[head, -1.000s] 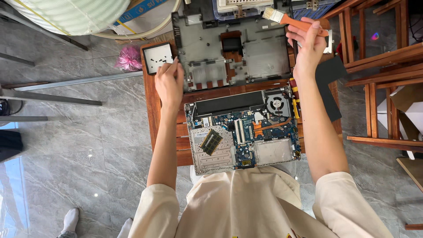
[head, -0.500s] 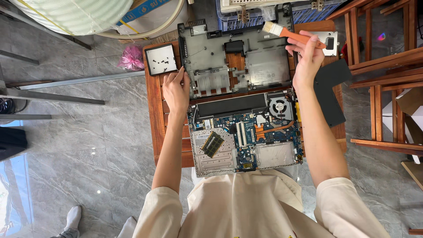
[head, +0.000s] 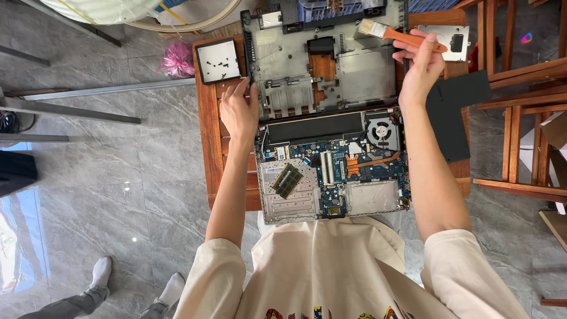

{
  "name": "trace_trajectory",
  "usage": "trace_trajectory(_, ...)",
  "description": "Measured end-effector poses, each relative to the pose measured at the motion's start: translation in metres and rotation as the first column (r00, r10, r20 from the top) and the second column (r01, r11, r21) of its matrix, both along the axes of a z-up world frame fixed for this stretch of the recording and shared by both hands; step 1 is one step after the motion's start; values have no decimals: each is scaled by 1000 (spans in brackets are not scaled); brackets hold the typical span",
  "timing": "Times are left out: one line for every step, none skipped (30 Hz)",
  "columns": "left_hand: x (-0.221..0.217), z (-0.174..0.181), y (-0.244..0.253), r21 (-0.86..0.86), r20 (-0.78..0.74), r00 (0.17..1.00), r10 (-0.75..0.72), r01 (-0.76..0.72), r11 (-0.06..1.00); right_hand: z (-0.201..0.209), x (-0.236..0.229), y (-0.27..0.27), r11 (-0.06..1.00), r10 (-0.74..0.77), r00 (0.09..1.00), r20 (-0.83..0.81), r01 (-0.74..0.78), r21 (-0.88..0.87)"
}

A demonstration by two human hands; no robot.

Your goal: The person cleans the internal chassis and components of a laptop using a brush, wipes the surface of a CD drive with the brush, and then inserts two RAM sticks into their slots on the motherboard before using a screwdriver on a internal screw.

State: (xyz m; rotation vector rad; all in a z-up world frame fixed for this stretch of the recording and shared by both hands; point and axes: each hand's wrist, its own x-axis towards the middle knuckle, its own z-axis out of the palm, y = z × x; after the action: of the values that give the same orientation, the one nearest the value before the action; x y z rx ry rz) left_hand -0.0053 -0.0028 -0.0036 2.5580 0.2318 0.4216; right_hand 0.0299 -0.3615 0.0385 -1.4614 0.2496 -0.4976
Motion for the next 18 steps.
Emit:
trace_trajectory(-1, 3, 2, 2, -1, 1000, 4, -4, 1000, 0, 1, 0, 1000, 4, 1000, -1, -4, 2)
trace_trajectory(-2, 5, 3, -8, -1, 1000, 10, -10, 1000, 0, 1, -1, 1000, -5, 1000, -10, 5, 1)
trace_trajectory(-3, 8, 4, -19, -2, 1000, 16, -16, 1000, -1, 1, -2, 1000, -14, 1000, -19, 14, 1)
trace_trajectory(-4, 10, 4, -18, -7, 1000, 16, -16, 1000, -2, 1, -3, 1000, -13, 1000, -24, 13, 2)
trace_trajectory(-5, 13, 4, -33, -50, 998, 50, -52, 998, -2, 0, -3, 1000, -13, 1000, -28, 13, -3)
trace_trajectory(-2, 17, 4, -47, -85, 993, 84, -88, 995, -2, 3, -3, 1000, -12, 1000, -26, 12, -7)
trace_trajectory(0, 18, 4, -47, -82, 993, 86, -90, 995, -2, 3, -4, 1000, -10, 1000, -23, 10, -6)
trace_trajectory(2, 19, 4, -37, -169, 980, 106, -114, 993, -3, 3, -4, 1000, -24, 1000, -17, 23, -3)
trace_trajectory(3, 20, 5, -26, -255, 959, 126, -137, 990, -4, 3, -3, 999, -37, 999, -11, 37, 0)
trace_trajectory(5, 18, 7, -24, -255, 958, 129, -140, 990, -5, 3, -3, 999, -34, 999, -12, 34, 2)
trace_trajectory(7, 16, 9, -16, -292, 946, 138, -149, 989, -5, 3, -4, 998, -64, 997, -39, 63, -8)
trace_trajectory(12, 14, 10, -9, -325, 934, 145, -156, 988, -4, 4, -5, 995, -96, 993, -62, 95, -19)
trace_trajectory(12, 15, 12, -8, -323, 935, 146, -157, 988, -3, 4, -4, 995, -95, 994, -60, 94, -18)
trace_trajectory(11, 14, 14, -15, -304, 944, 127, -139, 990, -3, 4, -5, 995, -96, 994, -53, 95, -23)
trace_trajectory(11, 14, 15, -21, -285, 952, 109, -120, 993, -2, 3, -6, 995, -98, 994, -46, 97, -27)
trace_trajectory(11, 14, 13, -22, -283, 953, 109, -119, 993, -2, 3, -7, 995, -98, 994, -44, 97, -27)
trace_trajectory(12, 15, 12, -20, -299, 948, 107, -118, 993, -2, 3, -8, 995, -92, 995, -38, 90, -40)
trace_trajectory(11, 15, 12, -18, -316, 943, 107, -119, 993, -2, 2, -9, 995, -84, 996, -34, 82, -52)
